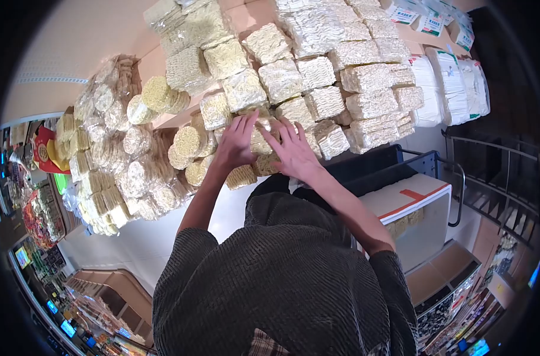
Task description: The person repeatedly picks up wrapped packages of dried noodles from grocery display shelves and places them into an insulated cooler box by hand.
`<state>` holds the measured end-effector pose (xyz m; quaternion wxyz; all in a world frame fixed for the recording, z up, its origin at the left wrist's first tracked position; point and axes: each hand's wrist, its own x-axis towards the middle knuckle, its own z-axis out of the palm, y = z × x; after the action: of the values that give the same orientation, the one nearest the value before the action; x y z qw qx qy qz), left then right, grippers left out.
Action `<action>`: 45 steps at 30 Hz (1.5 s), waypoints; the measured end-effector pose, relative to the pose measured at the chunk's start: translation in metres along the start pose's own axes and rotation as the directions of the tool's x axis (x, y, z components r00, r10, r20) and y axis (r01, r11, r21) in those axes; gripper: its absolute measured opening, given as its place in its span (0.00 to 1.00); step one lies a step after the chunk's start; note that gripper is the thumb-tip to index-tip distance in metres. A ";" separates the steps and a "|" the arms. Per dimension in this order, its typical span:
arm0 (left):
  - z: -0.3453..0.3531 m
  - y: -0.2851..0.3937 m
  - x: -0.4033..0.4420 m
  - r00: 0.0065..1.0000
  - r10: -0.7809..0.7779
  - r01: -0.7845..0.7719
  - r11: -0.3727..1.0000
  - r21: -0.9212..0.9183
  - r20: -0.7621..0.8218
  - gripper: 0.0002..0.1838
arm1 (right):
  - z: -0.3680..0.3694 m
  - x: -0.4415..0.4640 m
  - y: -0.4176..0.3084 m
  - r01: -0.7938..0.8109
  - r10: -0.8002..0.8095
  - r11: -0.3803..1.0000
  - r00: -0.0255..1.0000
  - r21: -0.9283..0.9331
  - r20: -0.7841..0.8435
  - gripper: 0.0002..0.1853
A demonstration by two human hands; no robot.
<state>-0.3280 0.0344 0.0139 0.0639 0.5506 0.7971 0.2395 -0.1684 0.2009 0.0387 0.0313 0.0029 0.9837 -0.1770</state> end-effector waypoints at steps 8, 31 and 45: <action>-0.042 0.049 0.017 0.993 0.114 -0.112 0.993 -0.045 0.042 0.62 | -0.027 0.000 0.007 0.095 -0.089 0.995 0.986 -0.032 0.142 0.61; 0.166 0.380 0.066 0.786 0.466 0.030 0.627 -0.779 0.406 0.52 | 0.004 -0.561 0.068 0.168 0.993 0.113 -0.048 0.979 -0.107 0.62; 0.323 0.484 -0.021 0.805 0.433 -0.212 0.849 -0.485 0.406 0.51 | 0.111 -0.814 0.287 -0.899 0.956 0.242 0.285 -0.364 -0.067 0.43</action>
<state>0.2083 0.2506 -0.0546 0.3417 0.6970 0.5745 0.2598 0.6557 0.4360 -0.1142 0.2130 0.5645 0.7962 0.0453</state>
